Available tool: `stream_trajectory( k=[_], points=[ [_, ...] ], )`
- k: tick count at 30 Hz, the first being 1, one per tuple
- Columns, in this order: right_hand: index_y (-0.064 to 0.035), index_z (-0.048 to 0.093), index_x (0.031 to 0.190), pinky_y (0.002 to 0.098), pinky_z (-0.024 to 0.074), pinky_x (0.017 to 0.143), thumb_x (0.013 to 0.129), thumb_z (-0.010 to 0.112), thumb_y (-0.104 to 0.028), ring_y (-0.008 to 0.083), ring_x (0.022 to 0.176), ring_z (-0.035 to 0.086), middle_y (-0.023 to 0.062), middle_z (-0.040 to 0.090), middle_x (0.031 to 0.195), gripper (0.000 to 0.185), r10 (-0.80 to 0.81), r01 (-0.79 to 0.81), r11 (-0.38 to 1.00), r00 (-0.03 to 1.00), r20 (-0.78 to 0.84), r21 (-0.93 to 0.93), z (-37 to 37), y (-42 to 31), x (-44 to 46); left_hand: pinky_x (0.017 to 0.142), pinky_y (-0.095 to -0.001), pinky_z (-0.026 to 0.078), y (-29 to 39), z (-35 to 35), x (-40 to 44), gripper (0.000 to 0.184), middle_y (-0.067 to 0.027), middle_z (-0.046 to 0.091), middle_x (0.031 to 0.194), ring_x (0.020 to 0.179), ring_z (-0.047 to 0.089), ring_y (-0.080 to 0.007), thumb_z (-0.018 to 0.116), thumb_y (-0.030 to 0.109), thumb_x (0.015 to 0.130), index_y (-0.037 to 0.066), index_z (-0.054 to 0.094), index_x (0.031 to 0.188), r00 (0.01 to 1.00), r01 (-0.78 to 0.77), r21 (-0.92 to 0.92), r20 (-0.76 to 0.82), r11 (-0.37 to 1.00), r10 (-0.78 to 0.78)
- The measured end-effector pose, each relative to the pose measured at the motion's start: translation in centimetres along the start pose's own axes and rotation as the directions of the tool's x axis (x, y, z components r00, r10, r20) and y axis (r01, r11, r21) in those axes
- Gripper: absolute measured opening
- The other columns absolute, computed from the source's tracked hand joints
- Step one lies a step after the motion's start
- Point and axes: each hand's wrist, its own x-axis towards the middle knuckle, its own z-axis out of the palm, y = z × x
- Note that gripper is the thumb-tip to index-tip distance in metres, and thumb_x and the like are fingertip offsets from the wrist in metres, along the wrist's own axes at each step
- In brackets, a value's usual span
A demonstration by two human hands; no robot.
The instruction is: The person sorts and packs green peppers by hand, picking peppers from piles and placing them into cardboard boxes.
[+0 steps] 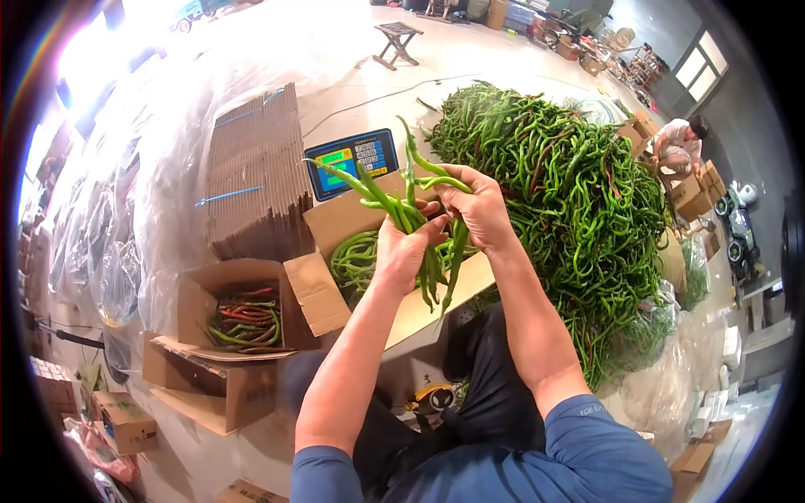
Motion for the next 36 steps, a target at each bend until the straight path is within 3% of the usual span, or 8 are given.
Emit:
stream_trajectory(
  k=[3,8,19,24,28,32,35,36],
  points=[
    [0.0023,0.064,0.122,0.0246,0.0503,0.065,0.093,0.068,-0.003,0.0102,0.079,0.065,0.0058,0.071,0.101,0.03,0.02,-0.032,0.977,0.998,0.057,0.21,-0.4,1.5,0.3,0.085,-0.0376,0.06,-0.5,0.3,-0.5,0.036,-0.0146,0.057,0.121,0.105,0.066,-0.0247,0.068,0.002,0.091,0.001,0.047,0.121,0.998,-0.064,0.111,0.032,0.992,0.061],
    [0.0013,0.064,0.117,0.024,0.0524,0.063,0.09,0.068,0.001,0.0127,0.074,0.066,0.0082,0.071,0.097,0.028,0.034,-0.035,0.949,0.999,0.009,0.314,1.2,1.6,-0.1,0.081,-0.0281,0.052,-1.5,0.9,-1.2,0.036,-0.0047,0.06,0.106,0.095,0.061,-0.0124,0.072,0.006,0.091,0.003,0.049,0.119,0.971,-0.234,0.289,0.016,0.928,0.239],
    [0.006,0.058,0.123,0.0263,0.0532,0.08,0.092,0.064,-0.007,0.0145,0.088,0.065,0.0094,0.068,0.099,0.034,0.064,-0.059,0.989,0.997,0.037,-0.136,2.6,3.0,-0.2,0.078,-0.0349,0.054,-2.5,0.6,-2.8,0.045,-0.013,0.067,0.099,0.09,0.067,-0.0221,0.068,0.001,0.088,0.0,0.044,0.126,0.899,-0.271,0.664,-0.083,0.697,0.429],
    [0.0041,0.056,0.128,0.0241,0.0514,0.083,0.096,0.061,-0.011,0.012,0.093,0.064,0.0065,0.067,0.108,0.036,0.103,-0.091,0.992,0.986,0.134,-0.09,2.2,2.7,0.0,0.077,-0.0292,0.056,-2.6,-0.3,-0.6,0.041,-0.0082,0.067,0.103,0.092,0.066,-0.0183,0.061,-0.005,0.091,0.001,0.044,0.128,0.938,-0.303,0.238,-0.099,0.923,0.333],
    [0.0019,0.06,0.13,0.0271,0.0545,0.078,0.101,0.061,-0.022,0.0104,0.093,0.064,0.006,0.069,0.11,0.038,0.209,-0.216,0.976,0.962,0.175,0.02,0.3,1.9,0.2,0.074,-0.0385,0.062,1.4,-0.7,-1.2,0.033,-0.0117,0.067,0.103,0.09,0.07,-0.0239,0.062,0.001,0.092,0.001,0.054,0.124,0.999,-0.012,-0.127,-0.042,0.992,0.007],
    [0.0006,0.062,0.127,0.0243,0.0557,0.071,0.101,0.061,-0.02,0.0094,0.09,0.064,0.0056,0.069,0.106,0.033,0.088,-0.068,0.954,0.994,0.057,-0.291,1.4,0.4,-0.9,0.075,-0.0421,0.063,1.6,-1.5,-0.9,0.051,-0.0125,0.063,0.112,0.095,0.07,-0.0255,0.063,0.0,0.091,0.006,0.042,0.137,0.997,0.006,-0.227,0.078,0.974,0.012],
    [-0.0017,0.062,0.125,0.0199,0.0521,0.062,0.099,0.064,-0.017,0.0082,0.083,0.064,0.0036,0.067,0.106,0.03,-0.046,0.044,0.98,0.999,-0.009,-0.192,1.8,0.4,-1.0,0.078,-0.049,0.064,1.5,-1.6,-0.8,0.064,-0.0137,0.061,0.115,0.093,0.07,-0.0261,0.065,-0.002,0.09,0.01,0.034,0.144,0.995,0.049,-0.281,0.096,0.959,-0.023],
    [-0.0008,0.065,0.119,0.0224,0.0544,0.072,0.097,0.064,-0.011,0.0109,0.096,0.063,0.0074,0.065,0.114,0.025,-0.137,0.136,0.982,0.991,0.001,-0.135,1.9,0.5,-0.9,0.078,-0.0508,0.064,2.1,-1.2,-1.2,0.065,-0.0138,0.062,0.115,0.094,0.07,-0.0267,0.065,-0.002,0.09,0.011,0.033,0.145,0.994,0.074,-0.289,0.098,0.955,-0.048]
  ],
)
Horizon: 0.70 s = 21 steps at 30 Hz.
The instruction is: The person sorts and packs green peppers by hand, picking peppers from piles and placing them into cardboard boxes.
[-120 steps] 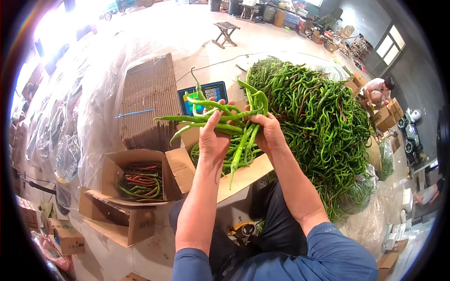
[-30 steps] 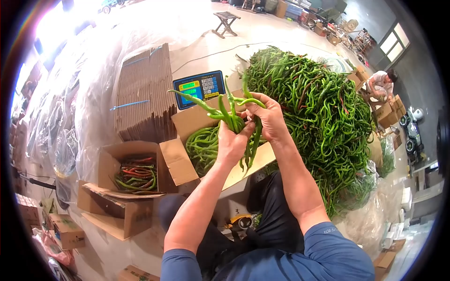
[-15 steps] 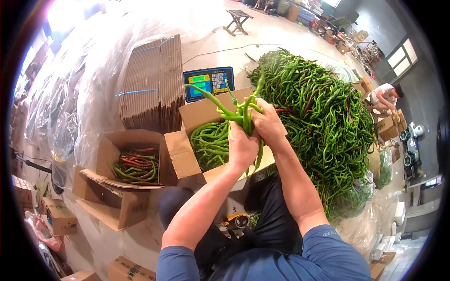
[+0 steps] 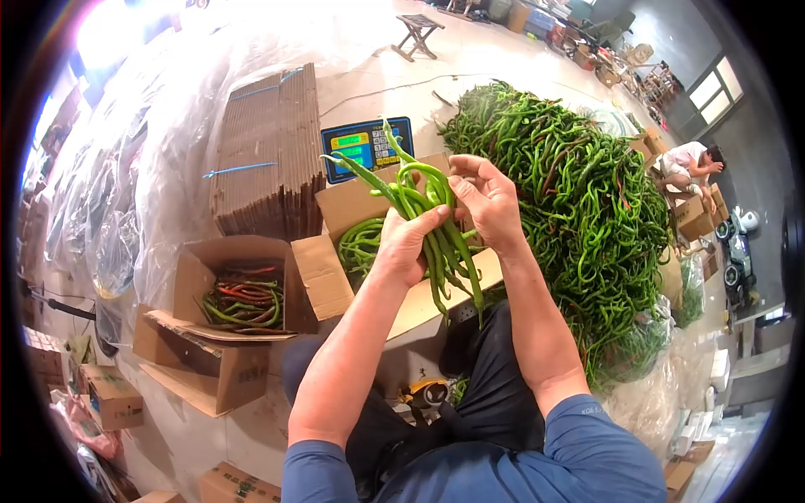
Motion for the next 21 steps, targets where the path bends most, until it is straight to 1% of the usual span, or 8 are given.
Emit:
stream_trajectory(
  k=[2,4,7,9,11,14,17,21],
  points=[
    [0.0001,0.068,0.114,0.0283,0.0532,0.085,0.093,0.065,-0.008,0.0165,0.107,0.061,0.011,0.063,0.121,0.023,-0.12,0.13,0.981,0.99,0.076,-0.147,-0.3,-0.7,-0.2,0.079,-0.0557,0.063,0.3,0.3,-0.2,0.062,-0.0138,0.063,0.114,0.097,0.07,-0.0282,0.064,-0.003,0.09,0.013,0.036,0.143,0.999,0.05,-0.053,0.008,0.997,-0.05],
    [0.0003,0.071,0.107,0.0382,0.0437,0.105,0.086,0.068,-0.007,0.0272,0.124,0.055,0.0169,0.059,0.131,0.022,-0.282,0.344,0.829,0.938,0.202,-0.442,-0.5,-1.2,0.0,0.075,-0.0478,0.065,0.0,-0.5,0.3,0.051,-0.0132,0.063,0.112,0.094,0.07,-0.0269,0.064,-0.003,0.09,0.01,0.044,0.135,0.997,0.081,-0.02,0.018,0.997,-0.081],
    [0.0008,0.072,0.107,0.0386,0.0375,0.111,0.082,0.072,-0.011,0.0313,0.129,0.052,0.0194,0.058,0.134,0.028,-0.16,0.305,0.829,0.932,0.325,-0.468,-0.2,0.9,0.8,0.071,-0.0395,0.064,-0.6,-0.4,0.5,0.043,-0.012,0.064,0.107,0.087,0.071,-0.0234,0.063,-0.004,0.09,0.007,0.048,0.129,0.999,0.051,0.085,-0.005,0.995,-0.05],
    [0.0036,0.071,0.103,0.0363,0.0444,0.103,0.083,0.073,-0.013,0.0293,0.118,0.059,0.0171,0.062,0.127,0.026,-0.078,0.218,0.884,0.942,0.328,-0.414,-0.7,0.6,1.1,0.072,-0.0397,0.064,-0.9,-0.9,0.7,0.043,-0.0125,0.063,0.107,0.087,0.071,-0.0239,0.063,-0.004,0.09,0.005,0.048,0.129,0.996,0.076,0.045,0.047,0.996,-0.078],
    [0.0041,0.069,0.098,0.033,0.0491,0.09,0.085,0.071,-0.014,0.0231,0.095,0.064,0.0153,0.066,0.108,0.023,0.186,-0.085,0.934,0.945,0.268,-0.348,-0.9,0.2,1.1,0.079,-0.0421,0.063,-0.9,-1.0,0.7,0.045,-0.0129,0.063,0.111,0.094,0.07,-0.0257,0.065,-0.003,0.09,0.004,0.048,0.131,0.991,0.11,0.062,0.067,0.992,-0.114],
    [0.0026,0.067,0.092,0.0306,0.0495,0.079,0.087,0.066,-0.013,0.0175,0.08,0.062,0.0099,0.066,0.091,0.016,0.352,-0.331,0.934,0.917,0.19,-0.133,-1.5,0.0,1.3,0.088,-0.0453,0.059,-0.5,-0.4,-0.1,0.05,-0.0119,0.065,0.113,0.103,0.067,-0.0271,0.068,0.001,0.09,0.006,0.048,0.135,0.984,0.155,0.032,0.086,0.987,-0.157],
    [-0.0006,0.065,0.089,0.0297,0.0487,0.075,0.09,0.059,-0.011,0.0162,0.08,0.061,0.0096,0.067,0.089,0.012,0.26,-0.336,0.858,0.937,0.234,0.39,-2.9,0.8,1.7,0.087,-0.0454,0.06,-1.2,-0.7,0.3,0.047,-0.0123,0.064,0.115,0.101,0.068,-0.0269,0.068,0.003,0.09,0.006,0.05,0.133,0.991,0.119,0.013,0.054,0.993,-0.119],
    [-0.0061,0.056,0.097,0.036,0.0494,0.078,0.092,0.045,-0.018,0.0195,0.088,0.062,0.0085,0.065,0.097,0.017,0.253,-0.341,0.775,0.939,0.234,0.532,-2.4,0.3,1.1,0.084,-0.0425,0.062,-1.8,-1.0,0.9,0.04,-0.0104,0.066,0.112,0.099,0.069,-0.0235,0.069,0.001,0.09,0.003,0.054,0.127,0.996,0.064,-0.017,0.06,0.998,-0.063]
  ],
)
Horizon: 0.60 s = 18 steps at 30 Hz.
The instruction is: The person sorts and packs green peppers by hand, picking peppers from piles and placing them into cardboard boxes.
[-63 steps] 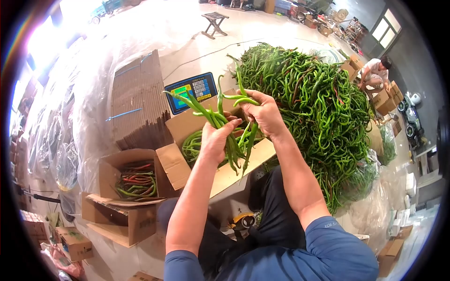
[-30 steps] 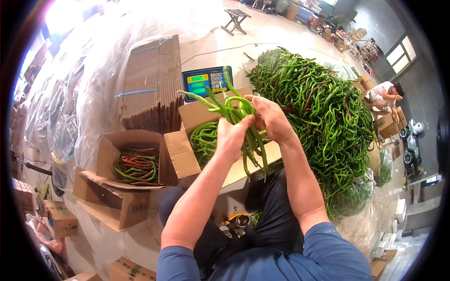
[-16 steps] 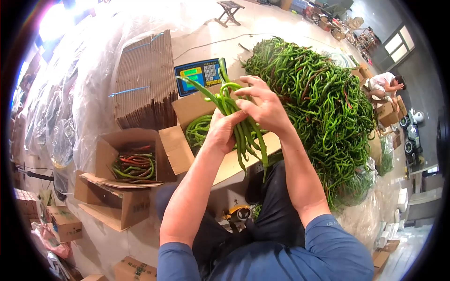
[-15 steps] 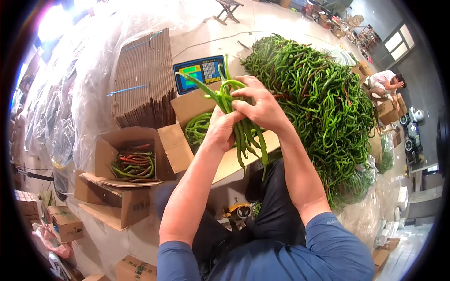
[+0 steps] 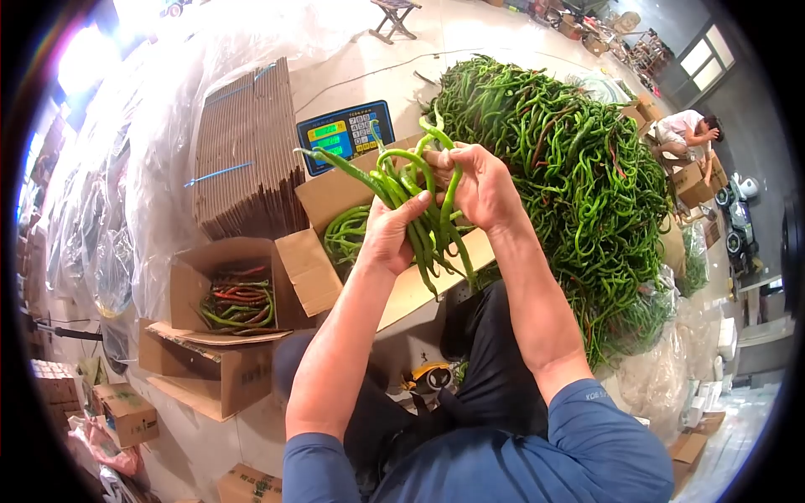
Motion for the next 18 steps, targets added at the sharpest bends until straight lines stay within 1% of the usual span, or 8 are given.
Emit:
stream_trajectory(
  k=[1,4,8,10,13,14,16,18],
  points=[
    [-0.0054,0.055,0.094,0.0394,0.049,0.083,0.093,0.042,-0.02,0.0242,0.098,0.063,0.0141,0.066,0.109,0.019,0.043,-0.044,0.999,0.998,0.039,0.024,0.0,-0.4,-0.4,0.082,-0.039,0.061,0.1,0.2,-0.1,0.04,-0.0098,0.066,0.11,0.093,0.069,-0.0215,0.07,0.002,0.089,0.004,0.054,0.127,1.0,-0.002,0.026,-0.015,1.0,0.003],
    [-0.002,0.059,0.107,0.0382,0.0455,0.084,0.097,0.043,-0.021,0.0236,0.108,0.062,0.0173,0.066,0.121,0.027,0.035,-0.035,0.999,0.999,0.033,0.02,-0.2,-0.3,-0.4,0.079,-0.0357,0.061,0.3,0.5,0.1,0.042,-0.0099,0.066,0.11,0.087,0.068,-0.0198,0.071,0.002,0.088,0.005,0.054,0.127,0.999,-0.027,-0.005,-0.042,1.0,0.027],
    [0.0035,0.058,0.105,0.0425,0.0482,0.093,0.097,0.043,-0.012,0.0277,0.111,0.061,0.0235,0.064,0.122,0.023,-0.041,0.042,0.998,0.999,0.02,-0.047,-0.1,-0.4,-0.5,0.071,-0.0335,0.059,0.2,-0.5,0.2,0.05,-0.0062,0.063,0.102,0.079,0.065,-0.0179,0.075,0.008,0.086,0.005,0.052,0.13,0.995,-0.027,0.034,-0.095,0.999,0.03],
    [0.0034,0.055,0.098,0.0509,0.0531,0.094,0.096,0.039,-0.011,0.0368,0.102,0.067,0.0271,0.066,0.113,0.022,-0.163,0.159,0.978,0.986,-0.025,-0.134,0.8,-1.3,-1.1,0.068,-0.0338,0.057,0.7,-1.2,0.4,0.057,-0.0069,0.062,0.092,0.075,0.064,-0.0193,0.07,0.009,0.087,0.004,0.047,0.138,0.993,-0.026,0.052,-0.117,0.998,0.032],
    [0.0031,0.056,0.103,0.0467,0.0588,0.079,0.097,0.039,-0.013,0.0333,0.089,0.071,0.0239,0.068,0.103,0.025,-0.307,0.288,0.93,0.95,-0.054,-0.228,0.8,-3.7,-2.7,0.071,-0.0366,0.053,1.4,-2.3,0.9,0.055,-0.0081,0.06,0.087,0.073,0.061,-0.0218,0.065,0.012,0.087,0.005,0.048,0.138,0.995,-0.042,-0.069,-0.095,0.997,0.035],
    [0.0029,0.059,0.102,0.0396,0.0579,0.067,0.098,0.042,-0.011,0.0278,0.074,0.069,0.0191,0.068,0.091,0.022,-0.354,0.333,0.928,0.928,-0.118,-0.167,1.1,-4.2,-3.3,0.072,-0.0378,0.05,1.8,-2.1,0.7,0.054,-0.0072,0.058,0.085,0.072,0.058,-0.0209,0.066,0.017,0.086,0.007,0.049,0.137,0.998,-0.049,-0.087,-0.044,0.995,0.045],
    [0.0007,0.06,0.101,0.035,0.0533,0.06,0.098,0.044,-0.013,0.0239,0.069,0.067,0.016,0.069,0.085,0.021,-0.428,0.412,0.899,0.898,-0.101,-0.147,0.5,-5.5,-4.0,0.072,-0.0379,0.048,2.5,-1.9,0.6,0.054,-0.0057,0.055,0.082,0.07,0.056,-0.0195,0.068,0.025,0.085,0.009,0.051,0.135,0.998,-0.049,-0.082,0.032,0.995,0.051],
    [-0.001,0.061,0.098,0.0288,0.0451,0.052,0.098,0.049,-0.014,0.0195,0.062,0.064,0.0149,0.07,0.083,0.018,-0.449,0.435,0.894,0.871,-0.2,-0.109,0.5,-6.2,-4.9,0.071,-0.0382,0.046,2.8,-2.1,0.8,0.056,-0.0046,0.052,0.08,0.068,0.054,-0.0188,0.07,0.031,0.083,0.009,0.054,0.132,0.997,-0.071,-0.042,0.03,0.997,0.072]
  ],
)
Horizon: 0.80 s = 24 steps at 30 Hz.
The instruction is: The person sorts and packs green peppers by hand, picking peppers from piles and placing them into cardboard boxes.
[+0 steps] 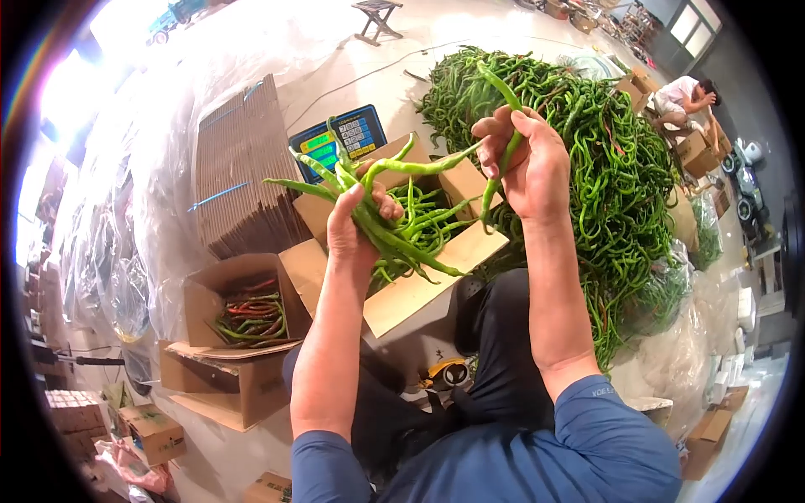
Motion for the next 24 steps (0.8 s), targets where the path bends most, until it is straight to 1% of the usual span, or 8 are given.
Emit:
stream_trajectory(
  k=[2,9,12,14,15,18,22,24],
  points=[
    [-0.0011,0.062,0.1,0.0283,0.0403,0.048,0.098,0.05,-0.013,0.0173,0.059,0.058,0.0141,0.069,0.081,0.017,-0.049,0.042,0.993,0.997,-0.065,-0.113,0.1,-0.1,-0.3,0.071,-0.0379,0.046,-0.1,-0.5,0.4,0.056,-0.0043,0.052,0.08,0.068,0.053,-0.0186,0.071,0.032,0.083,0.009,0.055,0.131,1.0,0.001,-0.014,0.024,1.0,-0.001],
    [-0.0022,0.062,0.092,0.0238,0.032,0.043,0.093,0.059,-0.007,0.0116,0.05,0.048,0.0017,0.053,0.061,0.006,-0.137,0.14,0.99,0.969,-0.206,0.0,-2.7,-2.2,-0.2,0.078,-0.042,0.051,0.0,0.0,0.7,0.049,-0.0062,0.06,0.085,0.074,0.06,-0.0207,0.071,0.023,0.084,0.006,0.056,0.128,0.999,-0.044,-0.022,0.003,0.999,0.044],
    [-0.0025,0.06,0.095,0.0227,0.0309,0.043,0.095,0.06,-0.011,0.0095,0.05,0.047,0.0001,0.051,0.062,0.009,-0.164,0.117,0.969,0.962,-0.217,-0.216,-6.3,-2.5,-1.3,0.079,-0.0436,0.053,0.8,-0.5,1.0,0.047,-0.0087,0.063,0.09,0.077,0.063,-0.0221,0.07,0.014,0.084,0.005,0.056,0.127,0.999,-0.054,0.071,0.012,0.996,0.053],
    [-0.0028,0.059,0.096,0.0227,0.0304,0.043,0.096,0.06,-0.013,0.008,0.05,0.047,-0.0008,0.05,0.063,0.011,-0.125,0.009,0.915,0.957,-0.263,-0.402,-10.2,-1.7,-2.8,0.078,-0.0429,0.055,1.6,-1.0,1.4,0.046,-0.0102,0.064,0.092,0.078,0.065,-0.0235,0.07,0.009,0.083,0.004,0.055,0.126,0.998,-0.066,0.246,-0.007,0.967,0.07],
    [-0.0034,0.059,0.098,0.0218,0.0287,0.042,0.097,0.059,-0.015,0.0077,0.049,0.046,-0.0013,0.05,0.062,0.012,-0.1,-0.042,0.88,0.957,-0.271,-0.473,-12.3,-1.1,-3.8,0.073,-0.0364,0.056,2.2,-0.8,1.4,0.047,-0.0139,0.066,0.097,0.081,0.067,-0.0243,0.07,0.002,0.08,-0.001,0.055,0.125,0.997,-0.074,0.346,-0.008,0.935,0.082],
    [-0.0052,0.056,0.093,0.0224,0.0278,0.04,0.098,0.059,-0.016,0.0072,0.047,0.045,-0.0013,0.049,0.061,0.012,0.02,-0.247,0.815,0.916,-0.401,-0.525,-18.2,1.1,-7.9,0.074,-0.0339,0.057,3.0,0.4,1.4,0.047,-0.0119,0.067,0.097,0.077,0.067,-0.0209,0.071,0.001,0.081,-0.001,0.057,0.125,0.994,0.005,0.742,-0.075,0.67,0.076],
    [-0.0081,0.055,0.086,0.0242,0.0338,0.042,0.095,0.061,-0.015,0.0078,0.046,0.048,-0.0013,0.054,0.06,0.013,0.118,-0.47,0.629,0.845,-0.521,-0.62,-26.9,6.0,-15.6,0.074,-0.029,0.055,2.6,1.0,1.5,0.047,-0.0098,0.067,0.097,0.077,0.066,-0.0173,0.07,-0.002,0.083,-0.001,0.057,0.128,0.994,-0.01,0.91,-0.036,0.414,0.103],
    [-0.0065,0.057,0.085,0.0256,0.0368,0.045,0.095,0.06,-0.014,0.0084,0.047,0.049,-0.0014,0.054,0.061,0.012,0.16,-0.542,0.571,0.81,-0.564,-0.617,-29.6,8.0,-19.7,0.073,-0.0282,0.054,2.0,0.9,1.8,0.048,-0.0088,0.067,0.096,0.078,0.066,-0.0159,0.072,0.0,0.083,-0.001,0.057,0.128,0.997,0.022,0.92,-0.052,0.392,0.066]
  ],
)
